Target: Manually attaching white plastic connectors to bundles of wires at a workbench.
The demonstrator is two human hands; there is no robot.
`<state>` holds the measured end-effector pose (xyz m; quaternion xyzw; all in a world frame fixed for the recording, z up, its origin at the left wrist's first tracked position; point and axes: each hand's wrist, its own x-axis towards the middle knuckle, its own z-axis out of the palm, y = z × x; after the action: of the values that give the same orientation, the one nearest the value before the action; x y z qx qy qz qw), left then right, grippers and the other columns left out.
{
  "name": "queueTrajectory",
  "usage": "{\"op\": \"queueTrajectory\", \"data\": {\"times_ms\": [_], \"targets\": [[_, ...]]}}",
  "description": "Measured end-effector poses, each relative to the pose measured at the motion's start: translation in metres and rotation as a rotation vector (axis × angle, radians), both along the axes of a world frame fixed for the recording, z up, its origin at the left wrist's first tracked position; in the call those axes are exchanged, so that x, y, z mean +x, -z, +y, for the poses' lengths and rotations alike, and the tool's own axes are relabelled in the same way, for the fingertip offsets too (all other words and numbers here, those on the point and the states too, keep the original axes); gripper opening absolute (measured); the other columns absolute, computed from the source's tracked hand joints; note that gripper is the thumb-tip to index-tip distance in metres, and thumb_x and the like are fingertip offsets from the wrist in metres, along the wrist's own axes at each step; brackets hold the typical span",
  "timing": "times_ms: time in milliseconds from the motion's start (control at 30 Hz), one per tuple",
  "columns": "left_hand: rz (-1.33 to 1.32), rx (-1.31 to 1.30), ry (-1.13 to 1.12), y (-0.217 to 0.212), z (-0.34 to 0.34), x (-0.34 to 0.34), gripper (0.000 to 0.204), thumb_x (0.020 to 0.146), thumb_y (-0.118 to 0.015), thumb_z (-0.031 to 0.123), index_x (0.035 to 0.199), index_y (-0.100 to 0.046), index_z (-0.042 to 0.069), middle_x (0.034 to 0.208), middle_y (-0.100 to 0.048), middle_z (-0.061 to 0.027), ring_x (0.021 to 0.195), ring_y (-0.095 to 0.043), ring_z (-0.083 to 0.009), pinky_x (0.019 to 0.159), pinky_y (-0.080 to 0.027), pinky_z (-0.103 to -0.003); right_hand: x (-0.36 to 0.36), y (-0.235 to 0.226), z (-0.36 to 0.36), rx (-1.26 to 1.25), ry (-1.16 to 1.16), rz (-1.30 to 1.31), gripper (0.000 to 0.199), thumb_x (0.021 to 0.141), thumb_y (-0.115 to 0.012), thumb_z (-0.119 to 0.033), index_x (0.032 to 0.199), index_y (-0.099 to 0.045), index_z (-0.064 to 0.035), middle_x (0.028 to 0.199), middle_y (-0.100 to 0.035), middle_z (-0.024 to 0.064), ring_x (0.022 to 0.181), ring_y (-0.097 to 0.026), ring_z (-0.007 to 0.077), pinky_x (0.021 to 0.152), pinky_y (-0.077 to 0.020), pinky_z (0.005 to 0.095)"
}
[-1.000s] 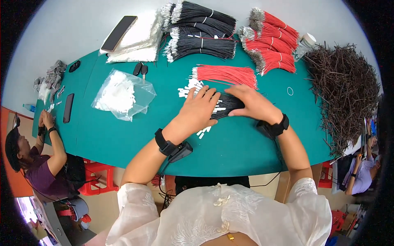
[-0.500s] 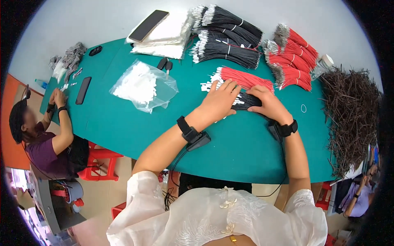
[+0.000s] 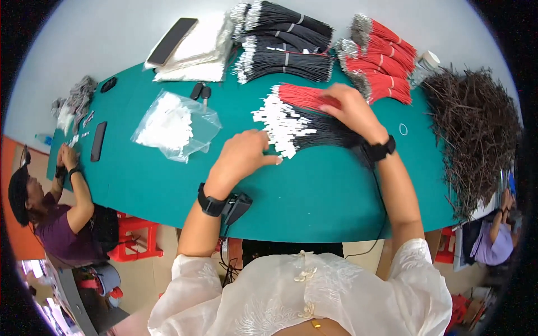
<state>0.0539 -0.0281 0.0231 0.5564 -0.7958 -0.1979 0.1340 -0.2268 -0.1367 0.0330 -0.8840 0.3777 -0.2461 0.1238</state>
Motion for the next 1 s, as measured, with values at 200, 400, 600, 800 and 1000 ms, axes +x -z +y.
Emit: {"op": "queueTrajectory", "data": {"times_ms": [200,400,600,800,1000], "targets": [[0.003,0.109,0.026,0.006,0.005,0.003,0.022,0.077,-0.079,0.017,0.079,-0.062,0.004,0.079,-0.065,-0.0110,0.074,-0.063,-0.0322,0.063,-0.049,-0.042,0.021,0.023,-0.027,-0.192,0.080,0.108,0.021,0.080,-0.074,-0.016,0.094,-0.069,-0.0017,0.094,-0.067,0.0139,0.091,-0.064,0.0347,0.080,-0.0520,0.0422],[0.102,-0.035,0.021,0.013,0.001,0.006,0.015,0.078,-0.076,0.012,0.079,-0.063,0.004,0.073,-0.065,-0.0102,0.070,-0.064,-0.0296,0.061,-0.048,-0.040,0.027,0.028,-0.024,-0.114,0.163,0.089,0.010,0.081,-0.070,-0.013,0.083,-0.067,-0.0032,0.088,-0.067,0.0134,0.085,-0.065,0.0348,0.075,-0.0532,0.0446],[0.270,-0.091,-0.091,0.005,-0.003,0.002,0.011,0.081,-0.074,0.009,0.089,-0.069,0.003,0.080,-0.067,-0.0104,0.070,-0.064,-0.0236,0.060,-0.048,-0.034,0.025,0.026,-0.025,-0.107,0.196,0.052,0.008,0.084,-0.065,-0.009,0.084,-0.067,-0.0020,0.083,-0.065,0.0162,0.084,-0.065,0.0366,0.074,-0.0526,0.0457],[0.431,-0.163,-0.139,0.003,-0.006,0.001,0.009,0.084,-0.072,0.008,0.092,-0.073,0.005,0.084,-0.069,-0.0109,0.062,-0.061,-0.0196,0.057,-0.048,-0.033,0.022,0.014,-0.014,0.009,0.259,-0.190,0.011,0.082,-0.070,-0.009,0.087,-0.067,0.0007,0.085,-0.066,0.0161,0.079,-0.065,0.0338,0.071,-0.0513,0.0418],[0.733,0.001,-0.079,-0.010,-0.009,-0.015,0.010,0.089,-0.071,0.008,0.095,-0.073,0.000,0.090,-0.070,-0.0023,0.074,-0.060,-0.0067,0.064,-0.048,-0.024,0.027,0.028,-0.026,-0.129,0.226,0.012,0.010,0.081,-0.071,-0.009,0.084,-0.068,0.0004,0.080,-0.065,0.0173,0.074,-0.065,0.0349,0.068,-0.0512,0.0427]]}}
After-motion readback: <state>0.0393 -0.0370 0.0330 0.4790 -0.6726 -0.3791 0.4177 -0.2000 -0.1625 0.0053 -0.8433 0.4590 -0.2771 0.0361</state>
